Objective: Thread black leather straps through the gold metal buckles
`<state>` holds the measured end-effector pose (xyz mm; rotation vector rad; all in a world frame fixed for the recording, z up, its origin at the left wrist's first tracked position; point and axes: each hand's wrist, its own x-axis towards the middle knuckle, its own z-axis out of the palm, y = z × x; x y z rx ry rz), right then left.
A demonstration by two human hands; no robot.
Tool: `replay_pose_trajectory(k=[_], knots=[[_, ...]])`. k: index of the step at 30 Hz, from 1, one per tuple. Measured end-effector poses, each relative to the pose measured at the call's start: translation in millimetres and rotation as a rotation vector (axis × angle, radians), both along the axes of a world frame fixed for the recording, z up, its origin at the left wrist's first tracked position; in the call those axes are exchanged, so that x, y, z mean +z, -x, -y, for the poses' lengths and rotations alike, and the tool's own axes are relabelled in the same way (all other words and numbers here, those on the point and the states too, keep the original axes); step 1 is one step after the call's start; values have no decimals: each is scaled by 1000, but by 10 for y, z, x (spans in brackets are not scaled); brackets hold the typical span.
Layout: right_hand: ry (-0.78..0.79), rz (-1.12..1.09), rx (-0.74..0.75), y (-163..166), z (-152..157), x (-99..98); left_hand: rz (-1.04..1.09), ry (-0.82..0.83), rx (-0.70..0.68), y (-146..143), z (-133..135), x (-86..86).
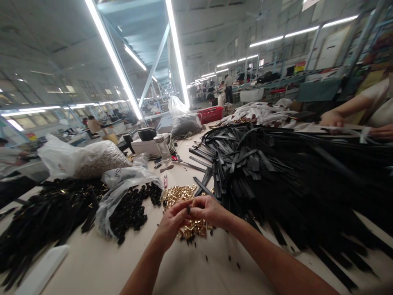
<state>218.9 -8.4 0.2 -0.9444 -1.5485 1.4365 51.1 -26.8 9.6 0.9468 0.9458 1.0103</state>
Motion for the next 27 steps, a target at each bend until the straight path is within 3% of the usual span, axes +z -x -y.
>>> replay_pose_trajectory(k=[6,13,18,21,24,27], knots=[[-96,157,-5,-78,32,131,-14,-38,6,43,-20,-13],[-516,461,-199,-135,109,254,-89,6,-133,95,-8,46],[-686,558,-198,-126,145,271,-141,30,-194,113,4,40],[-740,505,-279,-130,149,301,-120,26,-131,98,-11,37],[-749,415,-416,-155,157,343,44,15,26,88,-44,43],[-699,487,-351,-143,167,336,233,0,172,79,-73,27]])
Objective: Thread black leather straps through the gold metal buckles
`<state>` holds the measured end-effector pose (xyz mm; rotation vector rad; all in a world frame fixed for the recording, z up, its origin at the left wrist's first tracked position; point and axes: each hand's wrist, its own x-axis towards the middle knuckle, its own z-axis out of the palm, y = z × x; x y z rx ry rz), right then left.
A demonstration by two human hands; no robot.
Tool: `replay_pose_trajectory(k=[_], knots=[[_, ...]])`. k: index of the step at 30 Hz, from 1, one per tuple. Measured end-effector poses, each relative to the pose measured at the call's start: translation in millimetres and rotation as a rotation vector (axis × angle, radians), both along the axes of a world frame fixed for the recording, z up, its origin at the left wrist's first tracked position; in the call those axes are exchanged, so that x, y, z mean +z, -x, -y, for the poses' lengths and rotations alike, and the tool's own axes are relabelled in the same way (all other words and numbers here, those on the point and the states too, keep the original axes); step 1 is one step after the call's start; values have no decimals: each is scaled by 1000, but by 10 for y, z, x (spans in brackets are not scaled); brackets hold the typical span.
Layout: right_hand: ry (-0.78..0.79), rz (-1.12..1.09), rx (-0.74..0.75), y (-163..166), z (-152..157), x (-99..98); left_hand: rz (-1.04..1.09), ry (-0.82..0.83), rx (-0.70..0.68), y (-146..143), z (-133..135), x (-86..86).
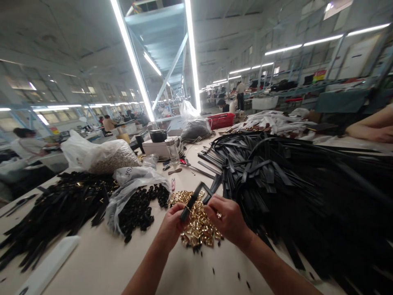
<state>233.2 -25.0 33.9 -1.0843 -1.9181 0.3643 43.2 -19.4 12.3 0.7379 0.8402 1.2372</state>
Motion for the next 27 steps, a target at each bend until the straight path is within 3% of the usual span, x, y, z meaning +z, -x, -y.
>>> replay_pose_trajectory(k=[4,10,15,22,27], knots=[[160,49,140,119,11,-81,66,-4,16,-67,12,-63],[269,-358,223,237,-17,-171,75,36,-42,-185,73,-121],[602,-732,376,290,-30,-257,46,18,-11,-234,81,-136],[841,-953,439,332,-55,-340,8,12,69,-253,65,-162],[859,-1010,363,315,-97,-395,-52,-12,59,-281,65,-199]])
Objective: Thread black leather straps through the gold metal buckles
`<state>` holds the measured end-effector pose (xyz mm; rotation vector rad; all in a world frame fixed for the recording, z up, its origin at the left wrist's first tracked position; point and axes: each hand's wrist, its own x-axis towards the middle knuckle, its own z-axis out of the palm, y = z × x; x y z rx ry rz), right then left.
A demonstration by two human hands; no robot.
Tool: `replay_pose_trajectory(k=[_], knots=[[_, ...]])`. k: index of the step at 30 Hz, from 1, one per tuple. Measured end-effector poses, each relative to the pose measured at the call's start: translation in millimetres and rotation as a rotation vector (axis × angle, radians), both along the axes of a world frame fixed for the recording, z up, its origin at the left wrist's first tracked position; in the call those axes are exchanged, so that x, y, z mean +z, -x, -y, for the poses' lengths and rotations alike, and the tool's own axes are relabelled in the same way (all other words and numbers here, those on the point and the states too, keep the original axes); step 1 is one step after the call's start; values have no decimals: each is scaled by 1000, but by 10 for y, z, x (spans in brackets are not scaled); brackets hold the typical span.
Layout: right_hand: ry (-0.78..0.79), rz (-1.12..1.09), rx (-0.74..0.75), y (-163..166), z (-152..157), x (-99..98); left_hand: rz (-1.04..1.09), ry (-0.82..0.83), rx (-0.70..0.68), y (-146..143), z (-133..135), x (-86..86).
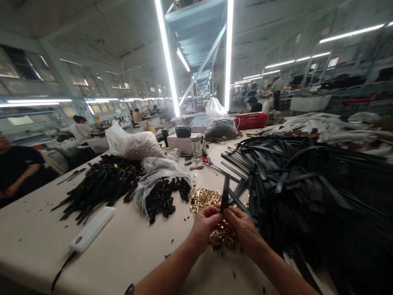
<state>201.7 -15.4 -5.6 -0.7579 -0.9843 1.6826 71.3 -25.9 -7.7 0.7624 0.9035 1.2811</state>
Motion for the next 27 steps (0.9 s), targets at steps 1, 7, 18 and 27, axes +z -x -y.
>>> replay_pose_trajectory(k=[1,7,18,27], knots=[[4,8,-23,-8,-9,-5,-29,-4,-14,-9,3,-4],[-63,144,-155,-86,-64,15,-235,-57,-59,154,-59,87],[-141,200,-125,-66,-46,42,-1240,-426,65,1145,-579,284],[-187,228,-75,-68,-110,-57,-1289,-411,1,1133,-697,55]])
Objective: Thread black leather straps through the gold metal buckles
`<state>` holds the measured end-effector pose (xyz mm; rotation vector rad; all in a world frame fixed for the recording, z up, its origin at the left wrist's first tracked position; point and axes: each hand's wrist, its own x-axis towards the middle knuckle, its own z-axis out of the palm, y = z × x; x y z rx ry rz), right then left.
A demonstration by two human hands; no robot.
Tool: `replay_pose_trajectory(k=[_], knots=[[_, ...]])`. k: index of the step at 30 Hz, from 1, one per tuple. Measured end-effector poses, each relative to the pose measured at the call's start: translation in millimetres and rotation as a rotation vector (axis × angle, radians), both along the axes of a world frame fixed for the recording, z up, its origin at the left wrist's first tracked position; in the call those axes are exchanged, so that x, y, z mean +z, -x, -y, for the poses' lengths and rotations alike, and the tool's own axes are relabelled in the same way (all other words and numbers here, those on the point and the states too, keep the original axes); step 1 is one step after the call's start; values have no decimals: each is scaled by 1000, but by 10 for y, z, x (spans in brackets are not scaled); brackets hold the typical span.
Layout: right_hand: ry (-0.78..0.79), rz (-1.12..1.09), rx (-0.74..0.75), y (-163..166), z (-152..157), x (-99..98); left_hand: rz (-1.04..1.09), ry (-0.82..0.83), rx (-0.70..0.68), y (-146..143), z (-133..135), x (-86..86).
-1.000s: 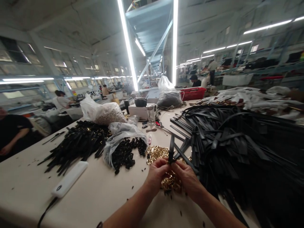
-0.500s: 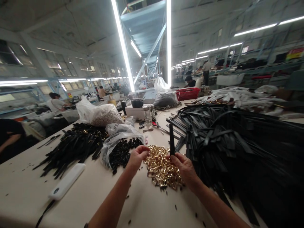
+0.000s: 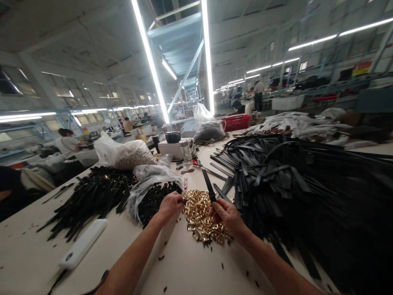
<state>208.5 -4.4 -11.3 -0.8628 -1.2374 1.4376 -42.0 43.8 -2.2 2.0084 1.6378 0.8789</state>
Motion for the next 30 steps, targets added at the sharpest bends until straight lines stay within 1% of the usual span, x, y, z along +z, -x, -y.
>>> replay_pose_trajectory(k=[3,5,6,7,10,11,13,15,19,26,30], knots=[[-47,58,13,2,10,-8,108,18,23,-67,50,50],[-77,94,15,4,28,2,199,41,16,-178,124,85],[-94,113,13,6,38,9,307,72,9,-254,168,99],[-112,133,8,8,46,15,465,123,3,-339,216,108],[-149,187,-11,13,59,25,1075,338,-2,-612,353,102],[-141,192,-13,15,59,24,1233,390,-2,-693,391,87],[-107,181,-10,19,58,21,1388,424,-16,-822,450,44],[-93,166,-9,23,58,17,1431,428,-46,-898,487,0],[-109,168,-11,30,69,24,1370,410,-92,-937,520,-22],[-67,147,-15,42,71,27,1305,333,-61,-929,527,2],[-65,143,-6,33,58,20,1208,299,-87,-912,529,-17]])
